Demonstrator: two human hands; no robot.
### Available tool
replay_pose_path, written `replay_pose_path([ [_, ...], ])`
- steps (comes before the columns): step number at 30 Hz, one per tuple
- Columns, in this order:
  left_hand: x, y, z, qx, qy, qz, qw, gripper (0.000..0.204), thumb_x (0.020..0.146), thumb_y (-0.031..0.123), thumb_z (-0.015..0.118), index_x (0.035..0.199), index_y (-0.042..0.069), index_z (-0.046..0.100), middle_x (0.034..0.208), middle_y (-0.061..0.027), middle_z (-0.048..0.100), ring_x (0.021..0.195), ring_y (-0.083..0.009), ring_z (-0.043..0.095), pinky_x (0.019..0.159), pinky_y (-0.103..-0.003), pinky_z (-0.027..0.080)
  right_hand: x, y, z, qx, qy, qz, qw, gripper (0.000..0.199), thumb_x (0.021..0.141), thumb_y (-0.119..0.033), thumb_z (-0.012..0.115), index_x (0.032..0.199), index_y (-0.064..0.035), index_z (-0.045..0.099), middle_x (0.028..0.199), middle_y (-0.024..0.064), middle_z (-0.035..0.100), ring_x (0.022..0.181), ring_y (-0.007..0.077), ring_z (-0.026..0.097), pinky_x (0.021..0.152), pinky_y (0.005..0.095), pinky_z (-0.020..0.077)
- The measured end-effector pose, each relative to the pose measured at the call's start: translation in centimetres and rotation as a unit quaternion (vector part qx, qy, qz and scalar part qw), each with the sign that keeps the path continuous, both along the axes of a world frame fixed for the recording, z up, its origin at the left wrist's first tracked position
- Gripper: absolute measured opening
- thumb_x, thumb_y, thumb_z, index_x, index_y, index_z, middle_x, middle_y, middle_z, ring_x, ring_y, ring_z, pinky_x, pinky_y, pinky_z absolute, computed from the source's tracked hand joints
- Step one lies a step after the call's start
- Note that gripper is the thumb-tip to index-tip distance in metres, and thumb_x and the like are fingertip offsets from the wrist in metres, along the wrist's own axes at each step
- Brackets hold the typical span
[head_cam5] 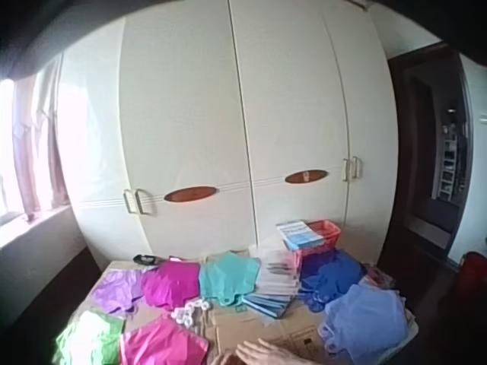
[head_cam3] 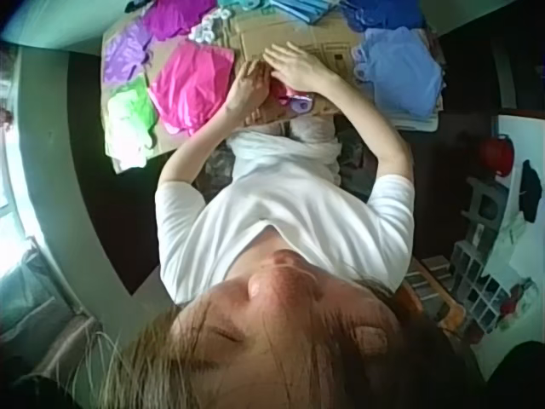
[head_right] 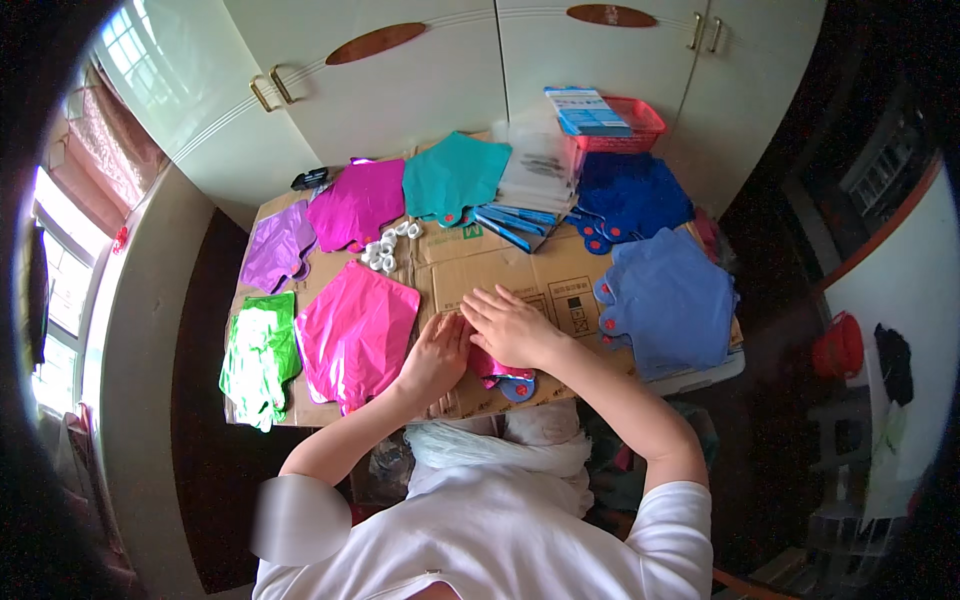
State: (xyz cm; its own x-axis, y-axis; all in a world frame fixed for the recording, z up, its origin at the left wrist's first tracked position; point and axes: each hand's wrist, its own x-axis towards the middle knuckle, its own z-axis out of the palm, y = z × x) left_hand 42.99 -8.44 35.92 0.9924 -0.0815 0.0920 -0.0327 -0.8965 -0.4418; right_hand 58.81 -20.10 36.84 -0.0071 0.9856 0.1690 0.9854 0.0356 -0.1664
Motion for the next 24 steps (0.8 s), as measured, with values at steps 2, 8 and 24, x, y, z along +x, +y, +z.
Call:
replay_pose_path([
  [2,-0.1,0.0,-0.2,-0.015,-0.017,-0.004,1.0,0.048,0.086,0.018,0.045,0.127,-0.006,0.048,0.125,-0.0201,0.055,0.123,-0.0299,0.047,0.107,-0.044,0.031,0.6,-0.5,-1.5,0.001,-0.006,0.007,1.0,0.056,0.094,-0.037,0.045,0.137,-0.0009,0.039,0.145,0.0126,0.036,0.138,0.0248,0.027,0.114,0.042,0.0193],
  [8,-0.2,0.1,-0.7,-0.067,-0.029,0.015,0.997,0.048,0.086,0.017,0.044,0.129,-0.004,0.047,0.127,-0.0185,0.054,0.124,-0.0301,0.047,0.107,-0.047,0.03,0.7,-0.8,-2.6,0.02,-0.005,0.005,1.0,0.061,0.093,-0.039,0.047,0.139,-0.0015,0.035,0.147,0.0127,0.033,0.138,0.0258,0.026,0.113,0.0437,0.019],
  [24,-4.0,-0.5,1.2,-0.267,-0.005,-0.094,0.959,0.068,0.083,0.052,0.055,0.126,-0.001,0.051,0.131,-0.0171,0.051,0.128,-0.0281,0.043,0.109,-0.053,0.023,0.4,-1.0,-1.7,-0.004,-0.031,0.005,1.0,0.091,0.08,-0.066,0.049,0.143,-0.0037,0.029,0.149,0.0129,0.028,0.139,0.0262,0.024,0.114,0.0458,0.016],
])
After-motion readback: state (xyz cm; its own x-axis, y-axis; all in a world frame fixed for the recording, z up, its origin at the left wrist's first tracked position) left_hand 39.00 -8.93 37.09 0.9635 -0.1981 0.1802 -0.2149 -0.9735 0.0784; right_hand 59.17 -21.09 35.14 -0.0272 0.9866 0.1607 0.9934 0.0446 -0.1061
